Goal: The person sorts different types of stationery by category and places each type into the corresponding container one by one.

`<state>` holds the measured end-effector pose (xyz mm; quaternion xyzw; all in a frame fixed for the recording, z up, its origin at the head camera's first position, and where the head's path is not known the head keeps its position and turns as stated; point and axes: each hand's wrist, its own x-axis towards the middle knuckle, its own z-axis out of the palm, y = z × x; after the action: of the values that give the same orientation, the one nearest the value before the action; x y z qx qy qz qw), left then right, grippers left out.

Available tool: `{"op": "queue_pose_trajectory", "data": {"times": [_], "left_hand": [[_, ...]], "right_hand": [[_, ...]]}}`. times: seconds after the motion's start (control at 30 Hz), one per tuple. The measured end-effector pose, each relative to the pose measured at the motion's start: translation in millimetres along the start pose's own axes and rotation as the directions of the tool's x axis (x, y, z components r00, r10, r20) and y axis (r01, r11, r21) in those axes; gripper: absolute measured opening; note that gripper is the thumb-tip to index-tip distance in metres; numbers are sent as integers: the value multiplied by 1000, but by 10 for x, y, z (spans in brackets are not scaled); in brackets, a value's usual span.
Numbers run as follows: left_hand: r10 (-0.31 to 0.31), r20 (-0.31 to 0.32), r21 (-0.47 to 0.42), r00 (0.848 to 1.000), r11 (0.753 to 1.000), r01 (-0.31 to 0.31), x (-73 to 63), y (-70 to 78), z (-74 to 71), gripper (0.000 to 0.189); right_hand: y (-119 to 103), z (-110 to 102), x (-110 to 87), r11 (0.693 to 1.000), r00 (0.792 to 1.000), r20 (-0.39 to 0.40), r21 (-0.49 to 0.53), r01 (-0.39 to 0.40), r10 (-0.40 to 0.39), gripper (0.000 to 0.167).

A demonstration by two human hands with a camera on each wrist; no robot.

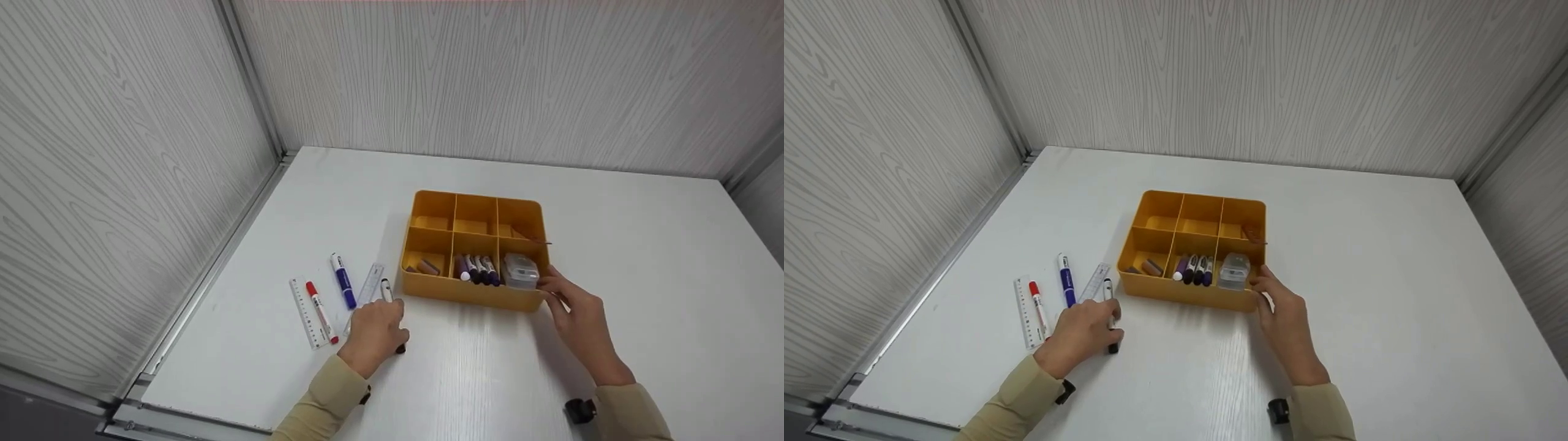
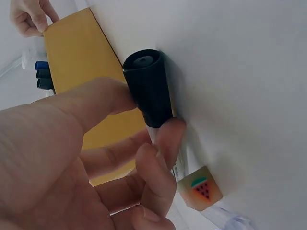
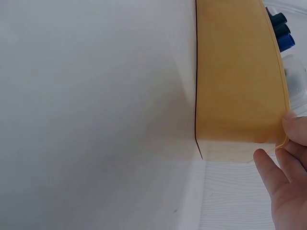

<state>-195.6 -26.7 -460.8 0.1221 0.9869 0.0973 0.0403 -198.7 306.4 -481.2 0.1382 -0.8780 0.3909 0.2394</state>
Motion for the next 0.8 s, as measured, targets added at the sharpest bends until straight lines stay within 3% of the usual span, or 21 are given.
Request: {"op": "queue_pose_trajectory", "data": {"times": [0.23, 0.33, 0.63, 0.8], "left_hand": [[-41, 17, -211, 999, 976, 44, 13, -55, -88, 27], [-54, -12, -276, 998, 960, 49, 21, -88, -135, 27], [-89, -122, -371, 988, 928, 38, 34, -212, -270, 30], [-68, -170, -375, 983, 927, 0, 51, -238, -364, 37]], "right_hand": [[-8, 0, -1, 1000, 1000, 1, 3, 1, -1, 20], [-6, -1, -1, 1000, 1000, 0, 11, 1, -1, 20], [-9, -1, 1, 1000, 1000, 4, 8, -9, 8, 19], [-8, 1, -2, 1000, 1000, 7, -10, -20, 20, 17]]}}
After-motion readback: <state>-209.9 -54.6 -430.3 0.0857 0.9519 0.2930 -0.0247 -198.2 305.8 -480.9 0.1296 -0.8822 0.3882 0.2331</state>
